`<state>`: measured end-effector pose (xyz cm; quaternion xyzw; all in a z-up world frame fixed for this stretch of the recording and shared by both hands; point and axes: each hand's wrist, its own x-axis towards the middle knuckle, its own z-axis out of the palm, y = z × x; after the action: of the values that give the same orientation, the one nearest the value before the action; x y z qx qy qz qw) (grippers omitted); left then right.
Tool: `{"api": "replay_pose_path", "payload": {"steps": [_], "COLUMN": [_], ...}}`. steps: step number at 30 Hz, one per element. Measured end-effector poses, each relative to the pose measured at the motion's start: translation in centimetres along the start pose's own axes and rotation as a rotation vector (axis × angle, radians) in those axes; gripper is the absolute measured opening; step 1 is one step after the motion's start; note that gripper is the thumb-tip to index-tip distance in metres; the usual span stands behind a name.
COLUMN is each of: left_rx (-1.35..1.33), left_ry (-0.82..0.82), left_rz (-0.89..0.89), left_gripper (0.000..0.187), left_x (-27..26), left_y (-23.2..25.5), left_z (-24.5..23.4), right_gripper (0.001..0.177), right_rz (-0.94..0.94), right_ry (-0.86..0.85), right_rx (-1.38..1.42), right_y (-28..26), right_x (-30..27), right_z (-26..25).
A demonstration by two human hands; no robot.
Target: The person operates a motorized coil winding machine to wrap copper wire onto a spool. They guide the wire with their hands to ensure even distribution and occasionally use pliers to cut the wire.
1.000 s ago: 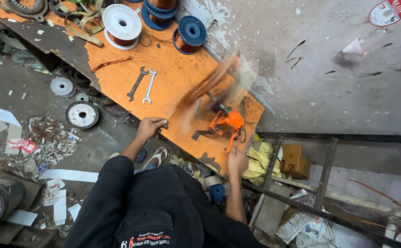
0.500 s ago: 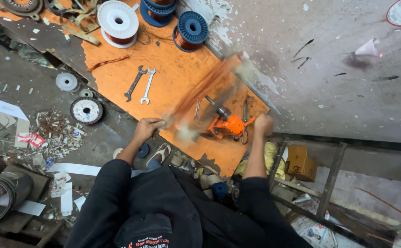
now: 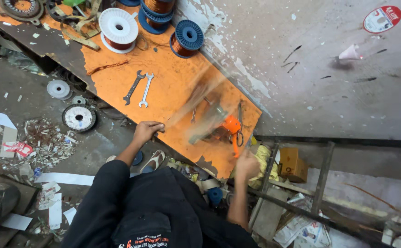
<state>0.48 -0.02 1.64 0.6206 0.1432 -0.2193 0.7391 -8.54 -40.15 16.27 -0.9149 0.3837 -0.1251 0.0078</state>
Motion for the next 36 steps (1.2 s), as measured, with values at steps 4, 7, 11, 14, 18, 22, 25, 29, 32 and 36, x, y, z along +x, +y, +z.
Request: {"api": "replay_pose_path", "payload": {"steps": [4, 7, 11, 14, 18, 22, 25, 29, 32, 36], "left_rx": [0.031, 0.044, 0.059, 0.065, 0.015, -0.002, -0.004, 0.019, 0.035, 0.091], "left_ry": [0.013, 0.018, 0.013, 0.015, -0.022, -0.023, -0.047, -0.031, -0.020, 0.026], "left_rz": [-0.040, -0.042, -0.009, -0.015, -0.017, -0.024, -0.007, -0.035, -0.030, -0.062], "left_gripper": [0.024, 0.024, 0.024, 0.024, 0.024, 0.024, 0.025, 0.027, 0.027, 0.027], "left_x": [0.0, 0.5, 0.6, 0.6, 0.0, -0.3, -0.2, 0.2, 0.3, 0.4], "left_y": [0.1, 0.0, -0.6, -0.7, -0.1, 0.2, 0.2, 0.2, 0.0, -0.3], "left_z": [0.2, 0.3, -0.1, 0.3, -0.3, -0.1, -0.2, 0.1, -0.1, 0.2], "right_gripper": [0.057, 0.054, 0.058, 0.044, 0.048, 0.053, 0.060, 0.061, 0.057, 0.059], "right_rz": [-0.025, 0.032, -0.061, -0.012, -0.174, -0.142, -0.116, -0.104, -0.010, 0.108], "right_ry": [0.252, 0.143, 0.013, -0.329, -0.261, -0.202, -0.100, 0.194, 0.193, 0.040], "right_rx": [0.128, 0.269, 0.001, 0.088, 0.062, 0.109, -0.027, 0.181, 0.197, 0.146], "right_y": [-1.6, -3.9, -7.2, -7.7, -5.5, -1.8, -0.1, -0.7, -2.7, -6.2], "right_x": [8.8, 14.7, 17.0, 13.2, 3.0, -3.1, -2.1, 5.2, 12.1, 17.5], "right_z": [-0.8, 1.5, 6.1, 7.9, 7.8, 4.4, 1.1, -1.1, 0.0, 4.6]}}
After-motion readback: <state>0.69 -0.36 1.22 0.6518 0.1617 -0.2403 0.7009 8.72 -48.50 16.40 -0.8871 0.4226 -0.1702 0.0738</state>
